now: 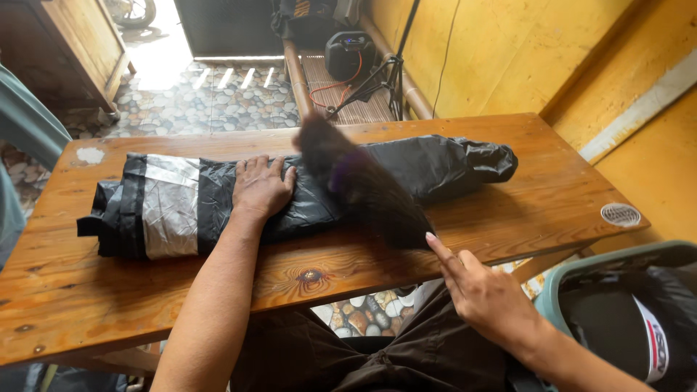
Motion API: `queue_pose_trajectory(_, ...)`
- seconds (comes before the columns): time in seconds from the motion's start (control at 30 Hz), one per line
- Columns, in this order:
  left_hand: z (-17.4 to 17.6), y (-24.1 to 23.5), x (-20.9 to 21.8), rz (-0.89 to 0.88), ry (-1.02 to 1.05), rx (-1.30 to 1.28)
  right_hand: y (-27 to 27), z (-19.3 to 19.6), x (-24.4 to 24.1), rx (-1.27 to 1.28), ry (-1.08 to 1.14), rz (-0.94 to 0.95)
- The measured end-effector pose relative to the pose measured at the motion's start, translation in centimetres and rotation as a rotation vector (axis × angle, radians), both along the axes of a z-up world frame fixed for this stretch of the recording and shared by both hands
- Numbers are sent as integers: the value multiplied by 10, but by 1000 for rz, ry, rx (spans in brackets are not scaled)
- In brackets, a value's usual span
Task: The person takes a black plastic bag from a basket and places it on a wooden table. They fold the bag in half lengthwise, smooth it out, and then fold it again into a smaller rectangular shape. The person uses a brush to smooth the bag during the process.
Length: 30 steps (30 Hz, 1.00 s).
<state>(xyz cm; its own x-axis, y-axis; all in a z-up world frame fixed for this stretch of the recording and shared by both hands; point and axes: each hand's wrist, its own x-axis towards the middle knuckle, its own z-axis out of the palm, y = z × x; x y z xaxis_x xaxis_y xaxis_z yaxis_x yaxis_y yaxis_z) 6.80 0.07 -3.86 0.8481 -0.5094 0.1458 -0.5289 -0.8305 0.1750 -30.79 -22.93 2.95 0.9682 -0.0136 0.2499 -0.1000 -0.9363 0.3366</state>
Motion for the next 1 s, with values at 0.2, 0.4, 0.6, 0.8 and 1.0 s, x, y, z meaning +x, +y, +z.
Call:
queue_pose_trajectory(0.2, -8, -1, 7, 25, 30, 1, -146, -16, 13, 50, 162, -419)
queue_pose_trajectory(0.4, -6, 2, 5, 20, 6, -18, -325, -50, 22, 250, 118, -791)
queue_pose_trajectory(0.6, -5, 7, 6, -28, 6, -31, -340, -51, 35, 266, 96, -837)
queue_pose_trajectory(0.8, 16, -2, -10, -69, -31, -65, -253, -1, 71, 736, -307, -525)
queue_pose_trajectory(1.0, 65, -52, -41, -208, 90, -64, -297, -49, 113, 1184, -258, -563)
